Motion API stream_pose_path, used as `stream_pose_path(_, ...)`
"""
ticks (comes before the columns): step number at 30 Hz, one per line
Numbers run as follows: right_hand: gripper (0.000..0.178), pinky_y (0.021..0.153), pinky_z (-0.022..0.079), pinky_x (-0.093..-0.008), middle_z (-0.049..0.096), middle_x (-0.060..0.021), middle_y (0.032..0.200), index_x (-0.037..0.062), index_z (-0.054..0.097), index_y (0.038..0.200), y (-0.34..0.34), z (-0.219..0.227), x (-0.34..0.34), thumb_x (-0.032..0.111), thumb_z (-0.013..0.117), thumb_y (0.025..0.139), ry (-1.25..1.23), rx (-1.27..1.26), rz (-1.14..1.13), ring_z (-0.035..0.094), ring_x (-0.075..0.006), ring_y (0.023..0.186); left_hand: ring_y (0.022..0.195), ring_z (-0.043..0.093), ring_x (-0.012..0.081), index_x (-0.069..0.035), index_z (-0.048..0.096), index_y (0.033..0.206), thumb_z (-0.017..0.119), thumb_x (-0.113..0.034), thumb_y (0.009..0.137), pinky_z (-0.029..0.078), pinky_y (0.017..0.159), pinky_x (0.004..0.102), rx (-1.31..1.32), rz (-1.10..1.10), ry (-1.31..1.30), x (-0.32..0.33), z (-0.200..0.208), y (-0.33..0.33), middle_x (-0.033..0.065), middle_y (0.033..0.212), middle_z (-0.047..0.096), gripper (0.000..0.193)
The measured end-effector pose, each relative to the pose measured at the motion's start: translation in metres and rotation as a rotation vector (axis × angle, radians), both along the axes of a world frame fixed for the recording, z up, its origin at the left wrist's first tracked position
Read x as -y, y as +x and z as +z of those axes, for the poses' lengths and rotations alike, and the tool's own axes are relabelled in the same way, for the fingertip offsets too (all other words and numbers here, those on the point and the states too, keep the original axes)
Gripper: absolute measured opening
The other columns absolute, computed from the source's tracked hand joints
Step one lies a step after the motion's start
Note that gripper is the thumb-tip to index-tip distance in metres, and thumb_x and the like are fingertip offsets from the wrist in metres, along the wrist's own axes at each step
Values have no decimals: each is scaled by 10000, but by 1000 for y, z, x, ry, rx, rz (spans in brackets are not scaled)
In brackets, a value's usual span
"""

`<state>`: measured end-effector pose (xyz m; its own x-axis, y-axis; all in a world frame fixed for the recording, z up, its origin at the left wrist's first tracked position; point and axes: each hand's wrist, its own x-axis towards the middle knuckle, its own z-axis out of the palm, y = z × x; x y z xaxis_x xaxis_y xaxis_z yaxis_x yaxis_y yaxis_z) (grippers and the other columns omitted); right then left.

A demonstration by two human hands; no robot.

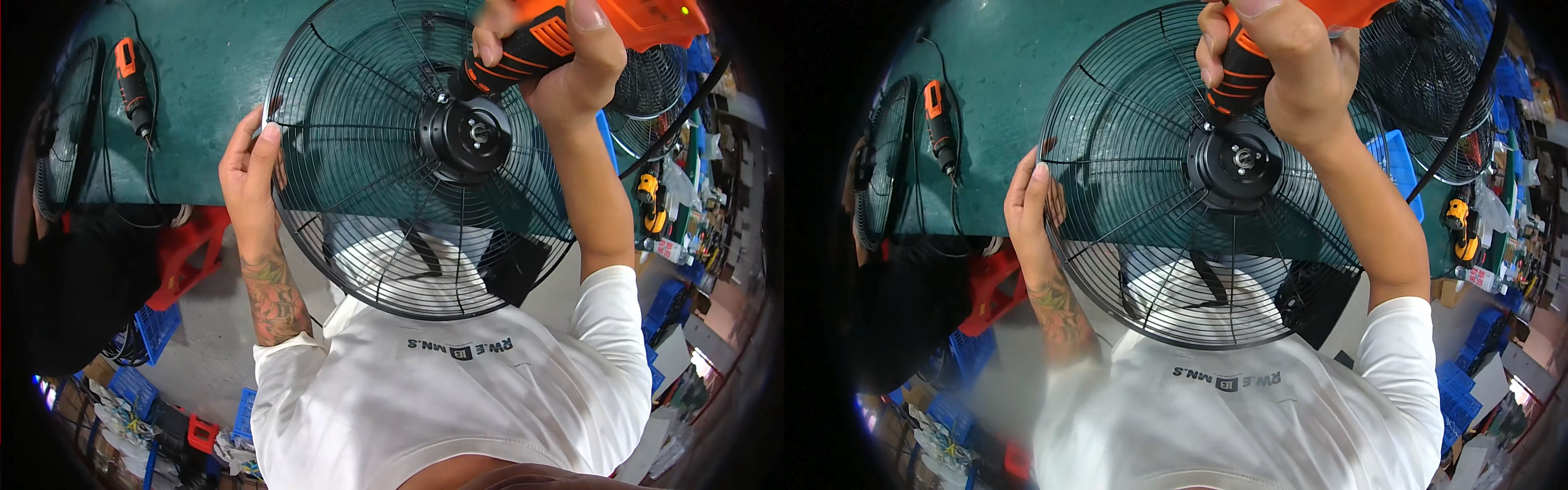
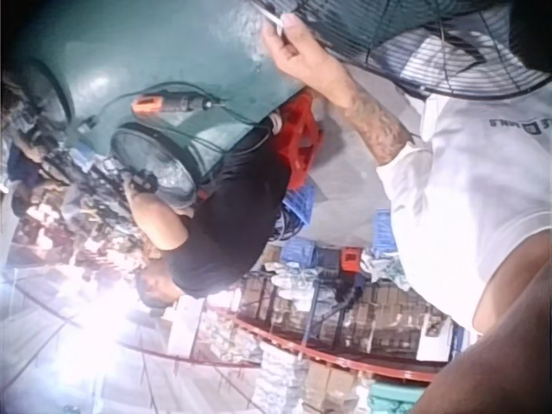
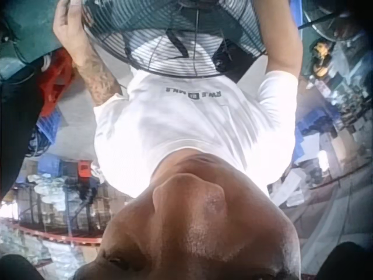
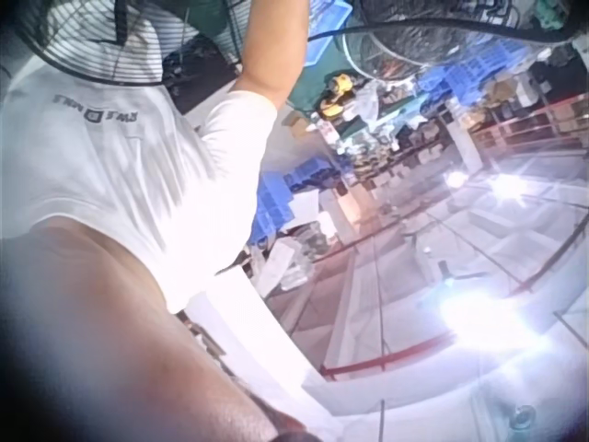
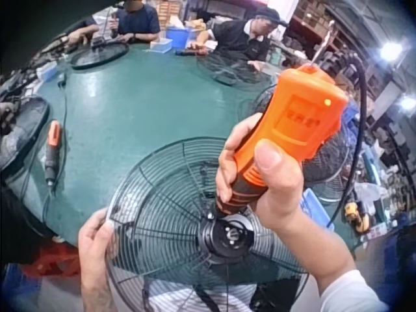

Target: Assembling the guard and motor housing of an industrial electric fan using a power screwdriver on a manufacturing assembly line.

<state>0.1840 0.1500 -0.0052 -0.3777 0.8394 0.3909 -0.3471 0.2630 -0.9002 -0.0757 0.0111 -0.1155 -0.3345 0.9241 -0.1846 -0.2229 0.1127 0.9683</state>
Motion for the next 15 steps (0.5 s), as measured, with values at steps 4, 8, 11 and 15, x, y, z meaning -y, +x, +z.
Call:
stream_pose_path(4, 565, 539, 531, -333, 587, -151, 747, -2, 528, 1080, 1, 2, -3, 487, 727, 878, -43, 34, 28, 601, -232, 559, 567, 405, 4, 61, 621, 1333, 645, -212, 1014, 304, 496, 206, -8, -17, -2, -2, -2, -2, -60, 703, 516, 420)
stream_pose_path(8, 607, 535, 530, -335, 592, -154, 750, -12, 540, 1091, 6, 3, -6, 509, 745, 856, -76, 62, 59, 616, -240, 570, 557, 410, 8, 65, 643, 1303, 632, -199, 1018, 304, 489, 207, 11, 33, 0, -6, -4, 2, -58, 689, 512, 389)
stream_pose_path(11, 629, 536, 531, -341, 593, -157, 750, -20, 541, 1099, 8, 1, -8, 514, 754, 845, -132, -72, 105, 622, -248, 574, 544, 409, 12, 66, 652, 1290, 625, -186, 1019, 306, 482, 210, 31, 38, 8, -10, -6, 1, -55, 682, 510, 370)
stream_pose_path(15, 664, 560, 541, -359, 594, -175, 769, -35, 531, 1111, 11, -1, -7, 523, 765, 836, -190, -157, 171, 632, -267, 603, 523, 405, 17, 67, 648, 1294, 611, -167, 1022, 307, 470, 214, 33, 40, 0, -12, -9, -1, -52, 663, 496, 360)
